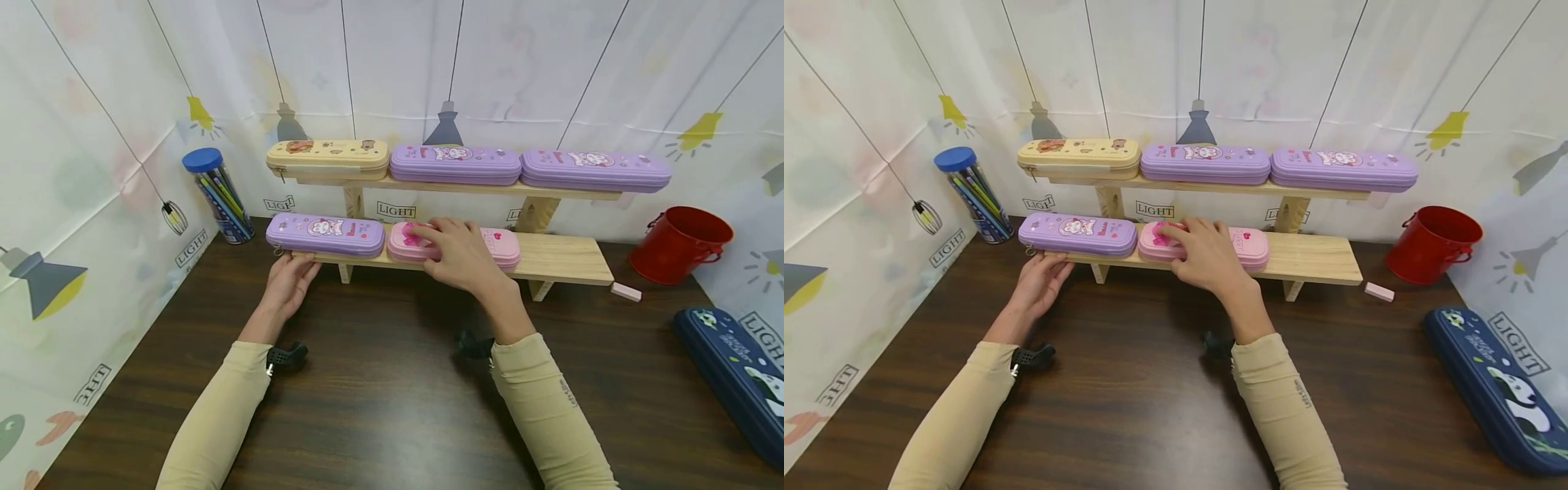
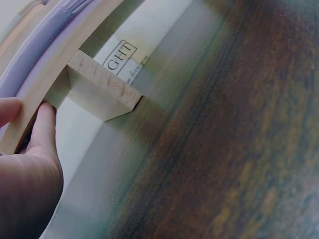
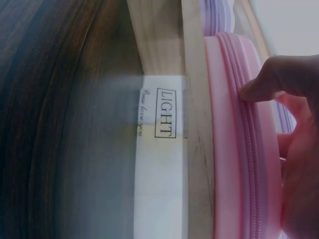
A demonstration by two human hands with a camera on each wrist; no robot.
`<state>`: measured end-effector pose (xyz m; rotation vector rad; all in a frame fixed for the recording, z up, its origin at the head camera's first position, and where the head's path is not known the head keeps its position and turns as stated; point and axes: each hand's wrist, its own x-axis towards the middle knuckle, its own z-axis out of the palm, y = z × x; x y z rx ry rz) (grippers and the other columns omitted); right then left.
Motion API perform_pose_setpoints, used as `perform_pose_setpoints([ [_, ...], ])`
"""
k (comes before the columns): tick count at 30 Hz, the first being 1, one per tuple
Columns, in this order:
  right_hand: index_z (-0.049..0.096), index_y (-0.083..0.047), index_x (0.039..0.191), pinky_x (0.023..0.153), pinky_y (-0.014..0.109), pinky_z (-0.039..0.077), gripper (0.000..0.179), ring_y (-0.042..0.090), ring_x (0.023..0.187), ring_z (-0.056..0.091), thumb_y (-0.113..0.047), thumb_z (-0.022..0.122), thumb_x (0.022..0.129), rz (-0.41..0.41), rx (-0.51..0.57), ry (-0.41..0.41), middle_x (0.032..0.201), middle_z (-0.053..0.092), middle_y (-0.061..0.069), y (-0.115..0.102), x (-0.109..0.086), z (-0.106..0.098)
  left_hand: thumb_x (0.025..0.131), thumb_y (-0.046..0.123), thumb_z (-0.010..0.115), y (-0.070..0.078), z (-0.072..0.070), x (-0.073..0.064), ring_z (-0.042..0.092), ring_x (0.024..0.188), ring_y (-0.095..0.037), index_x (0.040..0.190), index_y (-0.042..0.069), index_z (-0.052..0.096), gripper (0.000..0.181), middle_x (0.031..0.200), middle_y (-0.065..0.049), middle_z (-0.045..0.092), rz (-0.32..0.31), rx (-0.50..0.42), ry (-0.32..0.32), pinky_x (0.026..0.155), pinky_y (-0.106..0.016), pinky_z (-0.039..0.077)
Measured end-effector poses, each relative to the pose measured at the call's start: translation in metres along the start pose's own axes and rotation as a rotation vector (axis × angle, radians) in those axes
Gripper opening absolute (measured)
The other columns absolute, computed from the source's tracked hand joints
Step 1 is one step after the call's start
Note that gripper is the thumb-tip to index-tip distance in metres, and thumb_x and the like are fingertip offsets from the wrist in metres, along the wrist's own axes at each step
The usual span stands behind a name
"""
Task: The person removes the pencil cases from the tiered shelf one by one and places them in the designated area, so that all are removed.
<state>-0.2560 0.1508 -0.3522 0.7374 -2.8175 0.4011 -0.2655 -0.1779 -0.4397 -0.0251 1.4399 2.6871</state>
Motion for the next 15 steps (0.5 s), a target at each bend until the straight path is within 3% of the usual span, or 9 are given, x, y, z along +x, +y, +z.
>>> perform_pose_setpoints([
  [7, 0.057, -0.028, 0.139, 0.108, 0.058, 0.038, 0.059, 0.035, 0.119, 0.054, -0.022, 0.065, 0.08, -0.016, 0.031, 0.01, 0.126, 0.058, 0.012, 0.001, -0.006, -0.004, 0.102, -0.005, 0.043, -0.001, 0.001, 0.001, 0.035, 0.148, -0.022, 0.157, 0.008, 0.02, 0.062, 0.162, -0.012, 0.03, -0.002, -0.003, -0.016, 0.117, -0.029, 0.041],
  [15, 0.061, -0.025, 0.135, 0.107, 0.055, 0.039, 0.061, 0.033, 0.117, 0.052, -0.022, 0.07, 0.075, -0.022, 0.086, -0.026, 0.126, 0.057, 0.013, 0.001, -0.02, -0.013, 0.101, -0.005, 0.044, 0.0, 0.0, -0.001, 0.033, 0.149, -0.023, 0.157, 0.009, 0.02, 0.063, 0.163, -0.012, 0.029, -0.008, -0.008, -0.01, 0.117, -0.029, 0.04],
])
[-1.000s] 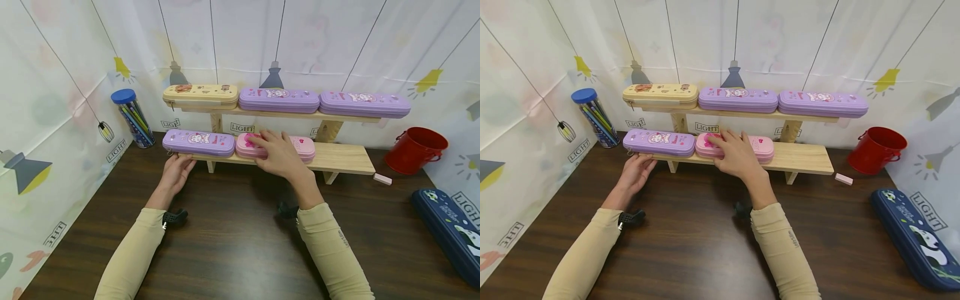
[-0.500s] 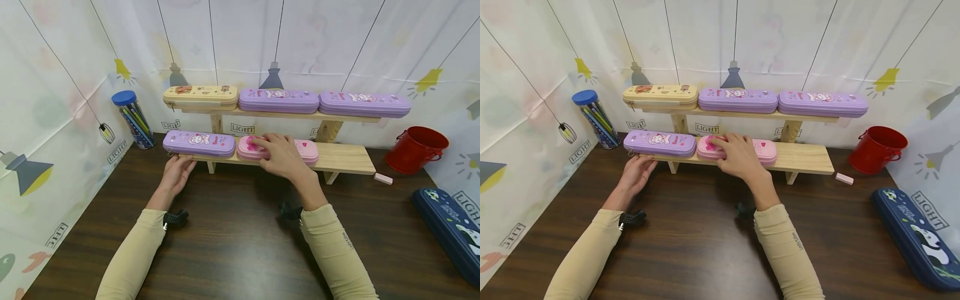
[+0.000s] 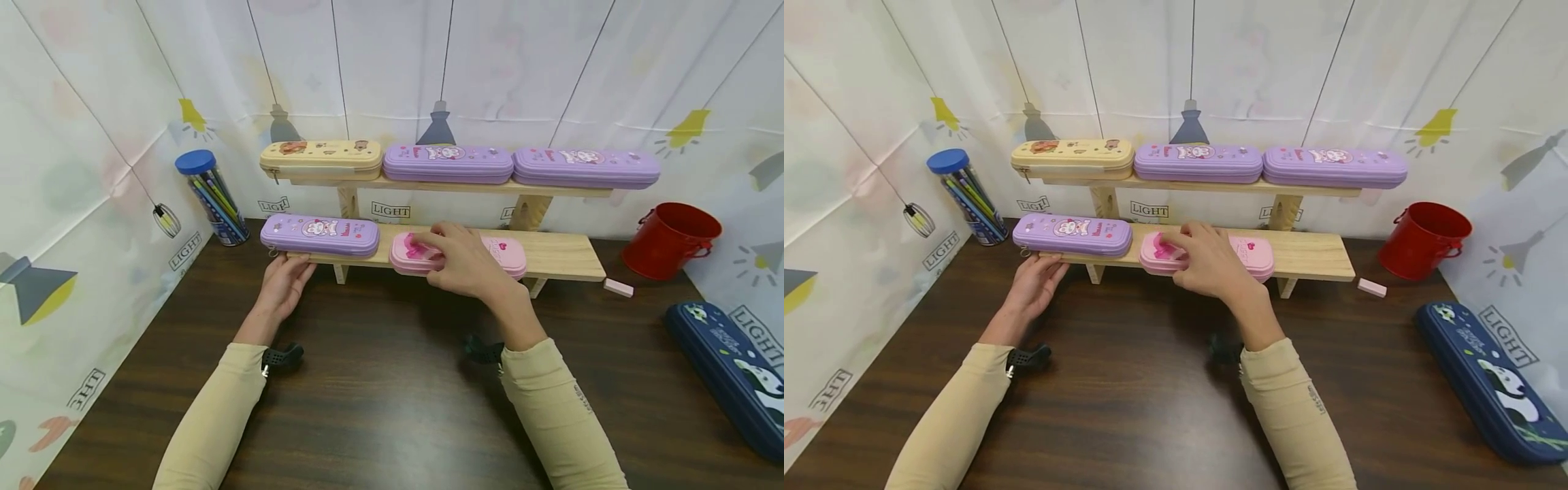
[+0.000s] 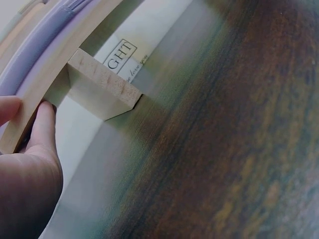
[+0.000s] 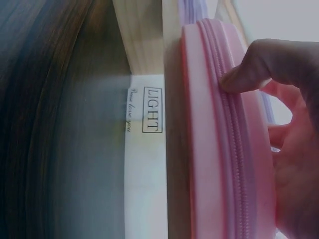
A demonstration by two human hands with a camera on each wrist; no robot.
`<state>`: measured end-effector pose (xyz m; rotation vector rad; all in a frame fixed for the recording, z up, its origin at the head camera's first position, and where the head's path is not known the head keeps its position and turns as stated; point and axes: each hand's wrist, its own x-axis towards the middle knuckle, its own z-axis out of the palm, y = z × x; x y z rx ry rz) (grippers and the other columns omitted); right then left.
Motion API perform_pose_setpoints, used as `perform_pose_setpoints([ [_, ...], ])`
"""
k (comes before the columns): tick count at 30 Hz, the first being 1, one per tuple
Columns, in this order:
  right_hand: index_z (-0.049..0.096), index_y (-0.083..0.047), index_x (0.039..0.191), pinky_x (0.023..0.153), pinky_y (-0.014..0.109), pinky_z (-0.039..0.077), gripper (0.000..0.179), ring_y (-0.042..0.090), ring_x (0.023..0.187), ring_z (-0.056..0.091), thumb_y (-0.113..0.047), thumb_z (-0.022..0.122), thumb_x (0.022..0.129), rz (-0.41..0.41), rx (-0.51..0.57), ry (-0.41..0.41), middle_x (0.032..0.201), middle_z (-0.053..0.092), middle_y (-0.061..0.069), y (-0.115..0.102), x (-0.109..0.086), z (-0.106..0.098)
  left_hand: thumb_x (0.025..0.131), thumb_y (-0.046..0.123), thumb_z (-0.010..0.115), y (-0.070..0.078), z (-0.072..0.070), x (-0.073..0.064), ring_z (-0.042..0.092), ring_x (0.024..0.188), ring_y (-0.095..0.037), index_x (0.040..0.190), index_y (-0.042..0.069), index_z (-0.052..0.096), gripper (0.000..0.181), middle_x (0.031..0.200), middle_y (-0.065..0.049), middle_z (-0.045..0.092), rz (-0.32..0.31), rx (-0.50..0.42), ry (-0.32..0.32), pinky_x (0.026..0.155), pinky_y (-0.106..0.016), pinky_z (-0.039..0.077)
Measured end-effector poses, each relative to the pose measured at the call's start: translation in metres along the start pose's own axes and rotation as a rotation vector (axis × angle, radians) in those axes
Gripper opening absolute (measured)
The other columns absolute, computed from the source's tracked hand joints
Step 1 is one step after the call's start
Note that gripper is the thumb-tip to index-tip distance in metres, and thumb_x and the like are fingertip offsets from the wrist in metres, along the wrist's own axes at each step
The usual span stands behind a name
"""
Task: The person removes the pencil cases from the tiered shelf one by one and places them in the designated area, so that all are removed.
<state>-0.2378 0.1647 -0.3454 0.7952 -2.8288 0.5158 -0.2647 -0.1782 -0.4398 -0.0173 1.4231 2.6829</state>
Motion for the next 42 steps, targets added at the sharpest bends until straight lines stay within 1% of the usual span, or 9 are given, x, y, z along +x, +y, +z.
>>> perform_pose_setpoints([
  [4, 0.065, -0.023, 0.131, 0.1, 0.048, 0.044, 0.059, 0.031, 0.107, 0.053, -0.019, 0.073, 0.072, -0.021, 0.022, 0.009, 0.119, 0.058, 0.012, -0.002, -0.006, -0.002, 0.101, -0.005, 0.044, 0.001, 0.0, 0.0, 0.033, 0.149, -0.023, 0.158, 0.01, 0.018, 0.064, 0.163, -0.012, 0.028, 0.003, -0.002, -0.006, 0.116, -0.029, 0.041],
  [9, 0.064, -0.022, 0.132, 0.087, 0.04, 0.049, 0.062, 0.027, 0.097, 0.052, -0.017, 0.075, 0.071, -0.025, 0.047, -0.006, 0.115, 0.056, 0.011, -0.007, -0.012, -0.004, 0.101, -0.006, 0.043, 0.001, 0.0, 0.0, 0.032, 0.149, -0.024, 0.158, 0.012, 0.017, 0.065, 0.164, -0.013, 0.026, -0.011, -0.018, -0.008, 0.117, -0.03, 0.04],
  [15, 0.062, -0.023, 0.135, 0.077, 0.033, 0.048, 0.064, 0.024, 0.092, 0.054, -0.016, 0.073, 0.073, -0.022, 0.038, -0.03, 0.118, 0.054, 0.009, -0.012, -0.021, -0.009, 0.102, -0.006, 0.043, 0.001, 0.001, -0.001, 0.033, 0.148, -0.023, 0.158, 0.01, 0.019, 0.063, 0.163, -0.012, 0.028, 0.0, -0.007, -0.007, 0.116, -0.029, 0.041],
  [18, 0.061, -0.024, 0.136, 0.076, 0.031, 0.046, 0.064, 0.023, 0.093, 0.054, -0.017, 0.072, 0.073, -0.001, 0.046, -0.053, 0.12, 0.053, 0.007, -0.012, -0.027, -0.013, 0.102, -0.005, 0.043, 0.001, 0.001, -0.001, 0.033, 0.148, -0.022, 0.158, 0.01, 0.018, 0.063, 0.163, -0.011, 0.027, 0.002, 0.006, -0.005, 0.116, -0.028, 0.04],
  [24, 0.06, -0.025, 0.137, 0.079, 0.032, 0.047, 0.066, 0.023, 0.098, 0.053, -0.019, 0.075, 0.073, 0.047, 0.041, -0.076, 0.122, 0.053, 0.006, -0.008, -0.041, -0.02, 0.102, -0.006, 0.043, 0.0, 0.001, 0.0, 0.035, 0.147, -0.021, 0.157, 0.008, 0.02, 0.061, 0.162, -0.012, 0.03, 0.0, 0.004, 0.002, 0.116, -0.028, 0.042],
  [30, 0.06, -0.027, 0.137, 0.071, 0.03, 0.044, 0.067, 0.021, 0.095, 0.053, -0.022, 0.076, 0.072, 0.091, -0.006, -0.067, 0.118, 0.055, 0.005, -0.005, -0.056, -0.028, 0.102, -0.005, 0.042, 0.0, 0.001, -0.001, 0.033, 0.148, -0.021, 0.157, 0.009, 0.02, 0.061, 0.163, -0.011, 0.029, -0.008, 0.007, -0.005, 0.117, -0.028, 0.04],
  [37, 0.061, -0.025, 0.135, 0.066, 0.028, 0.041, 0.064, 0.02, 0.09, 0.052, -0.02, 0.076, 0.073, 0.094, -0.031, -0.025, 0.111, 0.056, 0.005, 0.006, -0.075, -0.032, 0.102, -0.005, 0.042, -0.001, 0.002, -0.002, 0.035, 0.147, -0.02, 0.156, 0.009, 0.022, 0.06, 0.161, -0.011, 0.032, -0.012, 0.0, 0.009, 0.115, -0.027, 0.042],
  [39, 0.062, -0.025, 0.134, 0.068, 0.029, 0.043, 0.063, 0.02, 0.09, 0.052, -0.02, 0.076, 0.073, 0.097, -0.026, -0.011, 0.11, 0.056, 0.004, 0.01, -0.08, -0.032, 0.102, -0.005, 0.042, -0.001, 0.003, -0.002, 0.035, 0.147, -0.02, 0.156, 0.009, 0.022, 0.06, 0.161, -0.011, 0.032, -0.01, 0.002, 0.007, 0.115, -0.026, 0.042],
  [42, 0.061, -0.024, 0.135, 0.077, 0.034, 0.049, 0.062, 0.022, 0.096, 0.054, -0.02, 0.076, 0.075, 0.101, -0.012, -0.005, 0.115, 0.056, 0.006, 0.015, -0.088, -0.034, 0.102, -0.005, 0.042, 0.0, 0.003, -0.002, 0.035, 0.147, -0.02, 0.157, 0.009, 0.021, 0.061, 0.161, -0.01, 0.031, -0.013, 0.004, 0.006, 0.114, -0.026, 0.043],
])
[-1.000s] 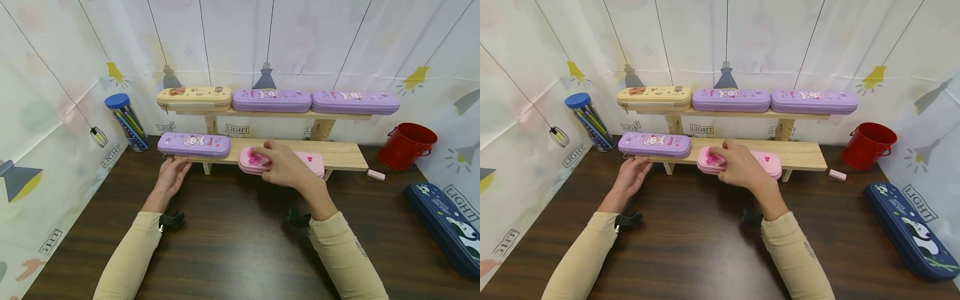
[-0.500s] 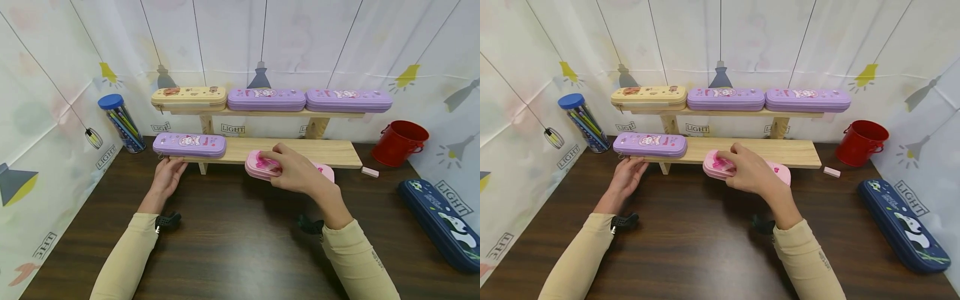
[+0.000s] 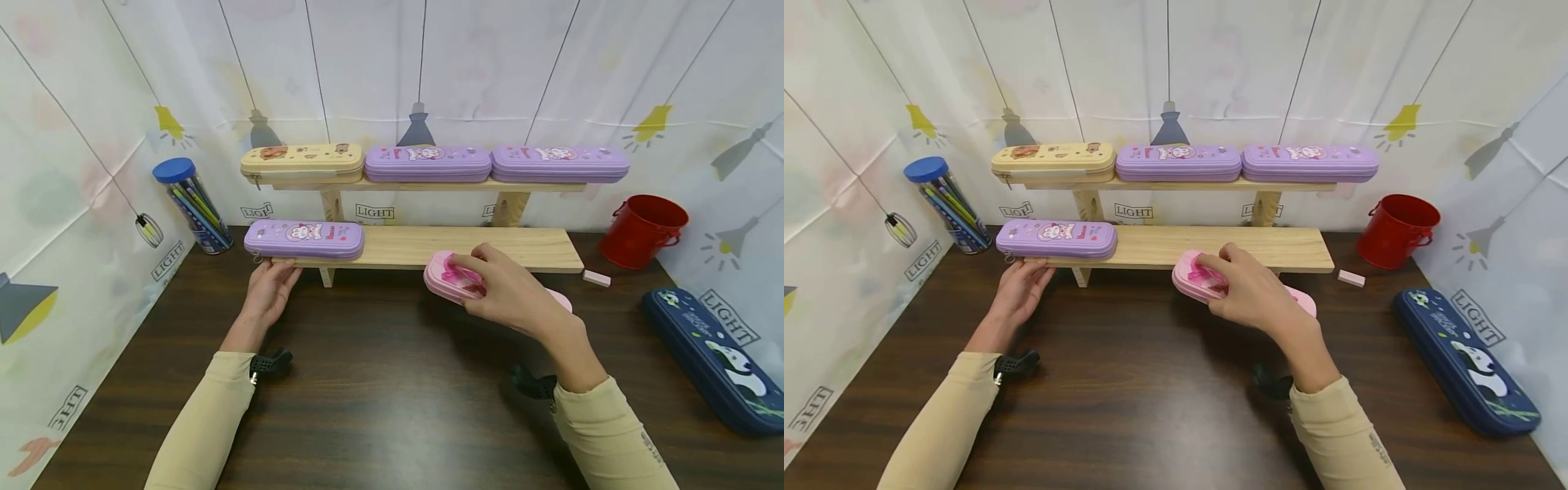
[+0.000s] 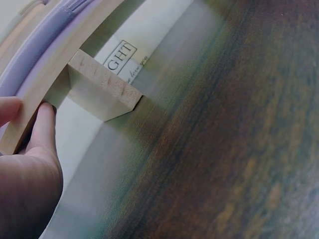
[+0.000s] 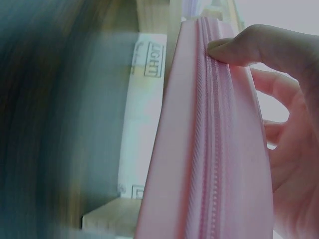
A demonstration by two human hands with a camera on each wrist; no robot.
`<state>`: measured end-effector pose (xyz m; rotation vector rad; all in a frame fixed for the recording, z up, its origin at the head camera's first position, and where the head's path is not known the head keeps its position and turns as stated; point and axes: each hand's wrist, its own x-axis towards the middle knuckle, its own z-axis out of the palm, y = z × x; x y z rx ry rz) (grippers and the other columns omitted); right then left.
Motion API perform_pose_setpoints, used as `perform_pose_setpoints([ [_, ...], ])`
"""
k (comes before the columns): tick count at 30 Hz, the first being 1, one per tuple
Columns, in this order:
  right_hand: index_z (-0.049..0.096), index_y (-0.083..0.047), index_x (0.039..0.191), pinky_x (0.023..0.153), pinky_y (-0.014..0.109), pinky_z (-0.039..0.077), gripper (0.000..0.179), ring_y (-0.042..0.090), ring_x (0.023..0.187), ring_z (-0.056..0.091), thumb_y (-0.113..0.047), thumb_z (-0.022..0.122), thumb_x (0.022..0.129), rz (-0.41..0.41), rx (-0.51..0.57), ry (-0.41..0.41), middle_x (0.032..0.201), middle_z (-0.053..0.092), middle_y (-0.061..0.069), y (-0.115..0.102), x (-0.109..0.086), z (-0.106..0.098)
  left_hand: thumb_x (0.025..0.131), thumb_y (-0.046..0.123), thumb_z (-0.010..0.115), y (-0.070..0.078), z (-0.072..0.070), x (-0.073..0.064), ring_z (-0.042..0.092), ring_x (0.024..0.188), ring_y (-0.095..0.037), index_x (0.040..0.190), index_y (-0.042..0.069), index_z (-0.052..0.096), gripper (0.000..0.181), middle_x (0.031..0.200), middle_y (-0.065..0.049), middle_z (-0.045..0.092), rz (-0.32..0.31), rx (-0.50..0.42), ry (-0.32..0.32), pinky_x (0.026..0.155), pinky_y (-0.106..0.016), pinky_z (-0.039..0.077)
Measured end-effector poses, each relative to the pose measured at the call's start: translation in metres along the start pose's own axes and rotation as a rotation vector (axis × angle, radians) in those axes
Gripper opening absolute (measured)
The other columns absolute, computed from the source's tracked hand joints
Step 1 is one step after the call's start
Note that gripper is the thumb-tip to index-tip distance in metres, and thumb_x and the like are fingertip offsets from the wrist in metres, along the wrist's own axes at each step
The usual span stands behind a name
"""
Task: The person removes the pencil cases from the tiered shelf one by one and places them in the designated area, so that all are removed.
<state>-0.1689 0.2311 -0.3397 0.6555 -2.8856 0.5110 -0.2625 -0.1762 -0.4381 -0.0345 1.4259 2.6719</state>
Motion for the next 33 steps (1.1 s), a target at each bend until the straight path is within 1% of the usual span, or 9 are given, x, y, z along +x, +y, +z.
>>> perform_pose_setpoints([
  [2, 0.059, -0.022, 0.137, 0.087, 0.041, 0.052, 0.064, 0.025, 0.104, 0.055, -0.019, 0.077, 0.075, 0.015, 0.013, -0.006, 0.12, 0.057, 0.008, 0.004, -0.006, -0.001, 0.102, -0.006, 0.041, -0.001, 0.0, 0.0, 0.035, 0.147, -0.02, 0.157, 0.01, 0.021, 0.061, 0.16, -0.01, 0.031, -0.002, -0.003, 0.0, 0.114, -0.025, 0.044],
  [4, 0.058, -0.021, 0.138, 0.096, 0.048, 0.052, 0.067, 0.029, 0.112, 0.054, -0.019, 0.078, 0.075, 0.038, 0.025, -0.011, 0.127, 0.057, 0.011, 0.007, -0.01, -0.003, 0.102, -0.006, 0.04, -0.001, 0.001, 0.001, 0.034, 0.148, -0.02, 0.157, 0.01, 0.021, 0.06, 0.16, -0.01, 0.031, -0.003, -0.002, -0.002, 0.113, -0.024, 0.044],
  [7, 0.055, -0.02, 0.141, 0.101, 0.056, 0.051, 0.072, 0.034, 0.119, 0.053, -0.019, 0.08, 0.073, 0.076, 0.04, -0.027, 0.133, 0.056, 0.013, 0.01, -0.017, -0.006, 0.102, -0.006, 0.039, -0.001, 0.001, 0.001, 0.033, 0.149, -0.02, 0.157, 0.01, 0.021, 0.06, 0.16, -0.01, 0.031, -0.003, -0.002, -0.005, 0.114, -0.024, 0.043],
  [12, 0.049, -0.021, 0.146, 0.102, 0.061, 0.05, 0.078, 0.038, 0.123, 0.052, -0.022, 0.08, 0.075, 0.145, 0.055, -0.081, 0.142, 0.05, 0.014, 0.015, -0.027, -0.013, 0.103, -0.006, 0.039, -0.001, 0.001, 0.001, 0.032, 0.149, -0.021, 0.158, 0.011, 0.019, 0.061, 0.162, -0.01, 0.029, -0.004, 0.007, -0.012, 0.116, -0.025, 0.042],
  [16, 0.045, -0.024, 0.148, 0.101, 0.064, 0.05, 0.08, 0.04, 0.126, 0.049, -0.026, 0.08, 0.076, 0.191, 0.034, -0.118, 0.146, 0.048, 0.015, 0.02, -0.035, -0.016, 0.103, -0.005, 0.041, -0.001, 0.0, 0.0, 0.031, 0.149, -0.02, 0.159, 0.012, 0.018, 0.063, 0.164, -0.01, 0.026, -0.008, 0.015, -0.019, 0.117, -0.026, 0.04],
  [20, 0.044, -0.025, 0.149, 0.1, 0.068, 0.048, 0.081, 0.041, 0.128, 0.047, -0.029, 0.08, 0.077, 0.23, -0.001, -0.138, 0.147, 0.048, 0.016, 0.029, -0.044, -0.018, 0.102, -0.004, 0.042, -0.001, 0.0, -0.001, 0.032, 0.149, -0.019, 0.158, 0.011, 0.02, 0.062, 0.162, -0.01, 0.029, -0.006, 0.007, -0.01, 0.116, -0.025, 0.041],
  [24, 0.041, -0.023, 0.151, 0.1, 0.071, 0.046, 0.083, 0.044, 0.131, 0.043, -0.03, 0.08, 0.078, 0.275, -0.016, -0.164, 0.15, 0.045, 0.019, 0.038, -0.053, -0.02, 0.102, -0.004, 0.043, -0.001, -0.001, -0.002, 0.035, 0.148, -0.019, 0.157, 0.011, 0.021, 0.061, 0.16, -0.01, 0.031, 0.0, 0.008, -0.001, 0.113, -0.024, 0.044],
  [28, 0.04, -0.021, 0.152, 0.098, 0.072, 0.047, 0.084, 0.046, 0.129, 0.043, -0.032, 0.08, 0.079, 0.323, -0.01, -0.183, 0.15, 0.044, 0.022, 0.048, -0.064, -0.023, 0.101, -0.004, 0.045, -0.001, -0.001, -0.002, 0.036, 0.146, -0.018, 0.157, 0.01, 0.021, 0.062, 0.159, -0.009, 0.033, 0.0, 0.009, 0.002, 0.112, -0.023, 0.045],
  [33, 0.039, -0.018, 0.152, 0.095, 0.072, 0.048, 0.085, 0.049, 0.125, 0.045, -0.037, 0.079, 0.08, 0.382, -0.013, -0.197, 0.146, 0.045, 0.026, 0.065, -0.079, -0.024, 0.102, -0.004, 0.043, -0.002, 0.001, -0.002, 0.039, 0.145, -0.017, 0.157, 0.01, 0.022, 0.06, 0.158, -0.009, 0.035, 0.005, 0.021, 0.003, 0.11, -0.022, 0.047],
])
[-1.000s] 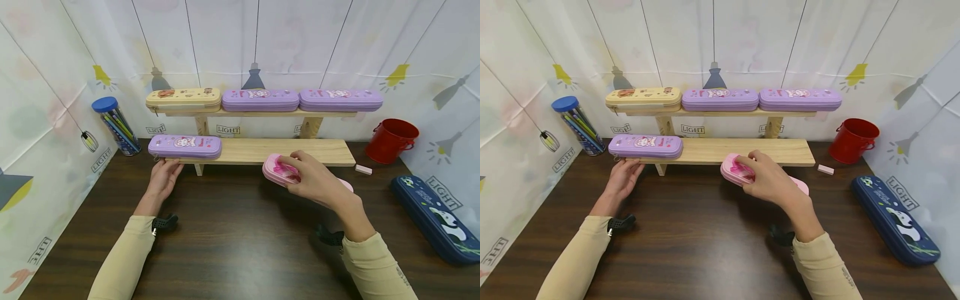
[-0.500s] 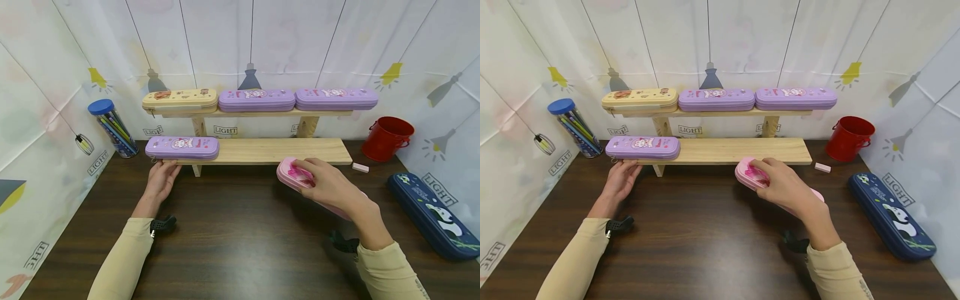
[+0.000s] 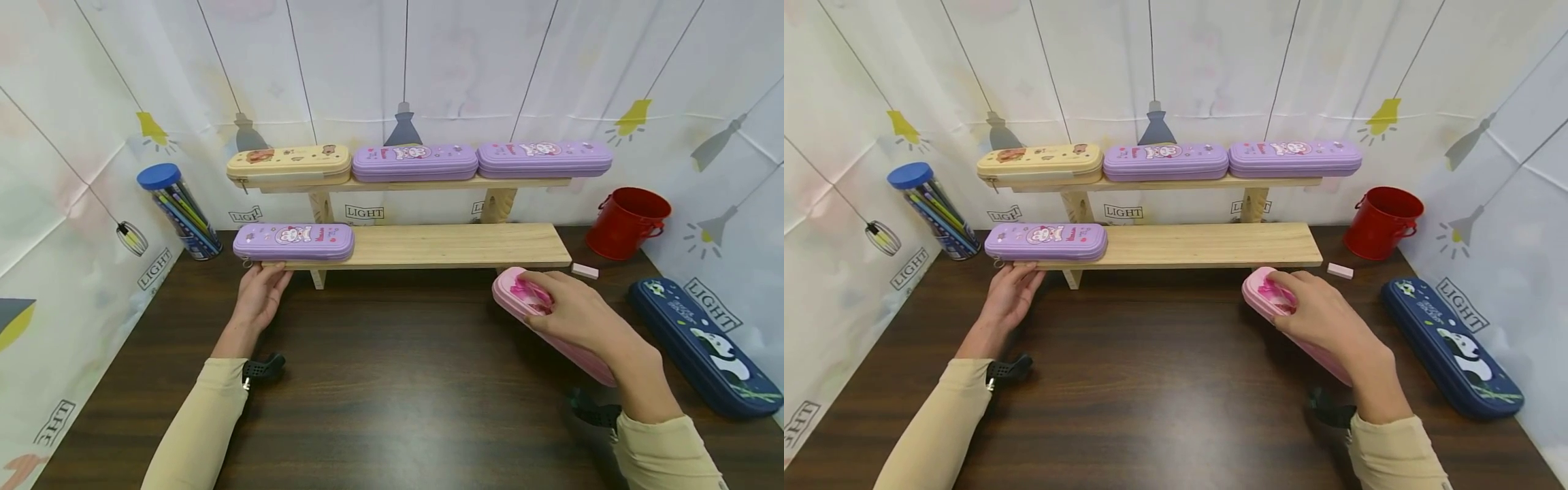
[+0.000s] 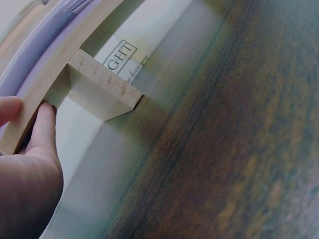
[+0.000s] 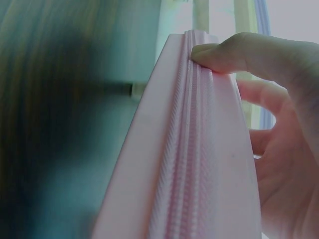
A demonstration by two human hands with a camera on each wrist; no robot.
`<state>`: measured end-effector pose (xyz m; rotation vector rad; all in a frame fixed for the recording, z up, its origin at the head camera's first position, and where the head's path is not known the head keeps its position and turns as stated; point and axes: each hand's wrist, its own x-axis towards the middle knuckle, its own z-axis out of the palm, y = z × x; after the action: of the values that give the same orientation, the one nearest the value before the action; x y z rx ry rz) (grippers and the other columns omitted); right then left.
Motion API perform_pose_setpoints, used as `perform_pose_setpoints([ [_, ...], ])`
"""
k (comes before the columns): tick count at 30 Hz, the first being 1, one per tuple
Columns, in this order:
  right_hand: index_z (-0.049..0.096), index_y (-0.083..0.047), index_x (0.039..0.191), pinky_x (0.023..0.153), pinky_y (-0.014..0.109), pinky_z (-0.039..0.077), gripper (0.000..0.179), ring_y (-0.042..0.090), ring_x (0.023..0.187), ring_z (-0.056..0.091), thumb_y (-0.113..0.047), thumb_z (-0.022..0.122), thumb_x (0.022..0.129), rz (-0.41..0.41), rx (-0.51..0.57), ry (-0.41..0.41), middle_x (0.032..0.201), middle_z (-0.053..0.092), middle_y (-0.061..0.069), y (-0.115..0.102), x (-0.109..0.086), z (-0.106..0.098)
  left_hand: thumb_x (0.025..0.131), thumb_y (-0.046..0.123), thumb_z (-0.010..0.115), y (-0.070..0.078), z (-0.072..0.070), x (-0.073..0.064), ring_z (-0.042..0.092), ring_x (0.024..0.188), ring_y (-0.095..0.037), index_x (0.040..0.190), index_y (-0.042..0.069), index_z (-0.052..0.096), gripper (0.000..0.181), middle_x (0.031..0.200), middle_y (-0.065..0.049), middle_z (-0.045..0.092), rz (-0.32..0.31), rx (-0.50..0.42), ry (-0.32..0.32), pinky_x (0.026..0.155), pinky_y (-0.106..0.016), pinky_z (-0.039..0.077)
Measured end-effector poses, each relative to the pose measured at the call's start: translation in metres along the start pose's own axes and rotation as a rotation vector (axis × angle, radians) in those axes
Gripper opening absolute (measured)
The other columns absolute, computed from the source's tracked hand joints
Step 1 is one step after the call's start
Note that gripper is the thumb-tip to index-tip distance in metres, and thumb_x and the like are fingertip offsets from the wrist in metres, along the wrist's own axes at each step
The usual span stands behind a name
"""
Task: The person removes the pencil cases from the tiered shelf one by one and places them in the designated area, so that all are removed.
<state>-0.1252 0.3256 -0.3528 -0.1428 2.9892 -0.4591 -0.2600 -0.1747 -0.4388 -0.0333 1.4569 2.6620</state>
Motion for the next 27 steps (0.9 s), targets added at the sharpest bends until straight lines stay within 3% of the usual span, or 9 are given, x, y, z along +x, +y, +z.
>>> perform_pose_setpoints([
  [6, 0.04, -0.013, 0.151, 0.091, 0.074, 0.047, 0.087, 0.053, 0.119, 0.047, -0.043, 0.079, 0.079, 0.065, -0.017, -0.005, 0.141, 0.046, 0.032, 0.034, -0.007, 0.001, 0.102, -0.004, 0.043, 0.001, 0.002, 0.0, 0.036, 0.147, -0.018, 0.157, 0.011, 0.021, 0.062, 0.16, -0.009, 0.032, -0.005, -0.004, -0.015, 0.112, -0.023, 0.045],
  [14, 0.029, -0.009, 0.155, 0.084, 0.077, 0.047, 0.101, 0.06, 0.119, 0.039, -0.049, 0.079, 0.077, 0.182, 0.006, -0.044, 0.141, 0.038, 0.04, 0.075, -0.018, -0.005, 0.103, -0.005, 0.04, 0.002, 0.002, 0.001, 0.036, 0.146, -0.016, 0.158, 0.011, 0.018, 0.062, 0.162, -0.009, 0.028, -0.01, -0.005, -0.036, 0.115, -0.024, 0.041],
  [22, 0.031, -0.002, 0.152, 0.081, 0.075, 0.047, 0.1, 0.059, 0.116, 0.039, -0.048, 0.079, 0.078, 0.214, 0.015, -0.017, 0.135, 0.042, 0.041, 0.096, -0.027, -0.011, 0.102, -0.004, 0.043, 0.002, 0.002, 0.0, 0.036, 0.147, -0.017, 0.158, 0.011, 0.018, 0.063, 0.163, -0.01, 0.028, -0.014, -0.002, -0.019, 0.114, -0.023, 0.043],
  [27, 0.032, 0.0, 0.151, 0.082, 0.078, 0.043, 0.1, 0.059, 0.114, 0.038, -0.049, 0.078, 0.078, 0.237, 0.006, -0.012, 0.133, 0.042, 0.042, 0.104, -0.03, -0.013, 0.1, -0.004, 0.048, 0.002, 0.0, 0.0, 0.049, 0.137, -0.012, 0.157, 0.009, 0.022, 0.063, 0.159, -0.01, 0.034, -0.01, -0.028, -0.003, 0.11, -0.022, 0.046],
])
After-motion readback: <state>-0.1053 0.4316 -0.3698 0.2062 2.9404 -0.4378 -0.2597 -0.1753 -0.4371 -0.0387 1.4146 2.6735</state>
